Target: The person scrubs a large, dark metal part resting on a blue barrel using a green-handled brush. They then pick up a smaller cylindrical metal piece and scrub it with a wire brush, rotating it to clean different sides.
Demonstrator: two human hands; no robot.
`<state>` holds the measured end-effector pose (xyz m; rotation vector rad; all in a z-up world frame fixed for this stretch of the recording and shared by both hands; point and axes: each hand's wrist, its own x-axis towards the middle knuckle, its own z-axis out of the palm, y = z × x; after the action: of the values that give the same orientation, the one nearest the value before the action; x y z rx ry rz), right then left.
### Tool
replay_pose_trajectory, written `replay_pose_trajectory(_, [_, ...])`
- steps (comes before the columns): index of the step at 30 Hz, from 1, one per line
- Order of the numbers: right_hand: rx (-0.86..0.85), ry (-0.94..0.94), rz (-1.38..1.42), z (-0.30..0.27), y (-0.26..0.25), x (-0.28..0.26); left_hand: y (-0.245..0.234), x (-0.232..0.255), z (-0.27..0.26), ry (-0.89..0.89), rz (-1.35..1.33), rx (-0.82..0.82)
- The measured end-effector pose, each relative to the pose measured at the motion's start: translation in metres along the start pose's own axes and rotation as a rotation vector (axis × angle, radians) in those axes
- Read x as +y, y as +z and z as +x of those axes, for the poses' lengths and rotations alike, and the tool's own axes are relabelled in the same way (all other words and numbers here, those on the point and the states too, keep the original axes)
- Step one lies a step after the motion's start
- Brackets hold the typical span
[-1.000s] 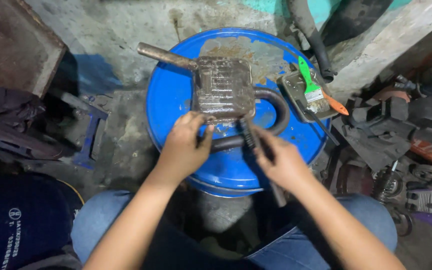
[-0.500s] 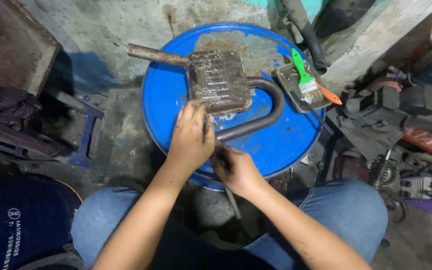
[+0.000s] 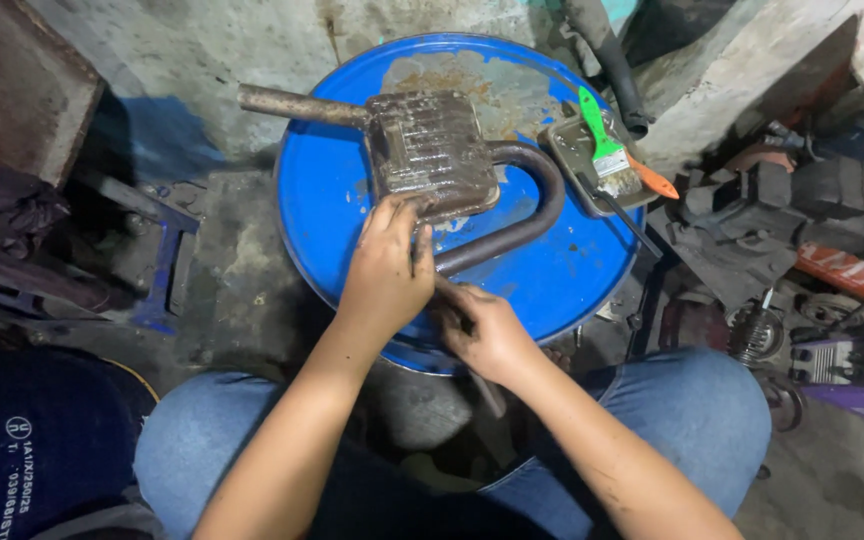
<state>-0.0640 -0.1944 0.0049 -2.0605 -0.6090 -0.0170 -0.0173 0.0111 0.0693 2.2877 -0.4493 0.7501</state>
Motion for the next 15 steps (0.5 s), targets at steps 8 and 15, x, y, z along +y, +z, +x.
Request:
replay_pose_trajectory(8, [-0.079, 0.178, -0.181, -0.003, -0.004, -0.015, 0.01, -0.006, -0.002, 0.043, 0.005, 0.048])
replay_pose_trajectory(15, [-0.18, 0.169, -0.325, -0.006, -0.02, -0.016, -0.001, -0.006, 0.0, 0.028, -0.048, -0.016])
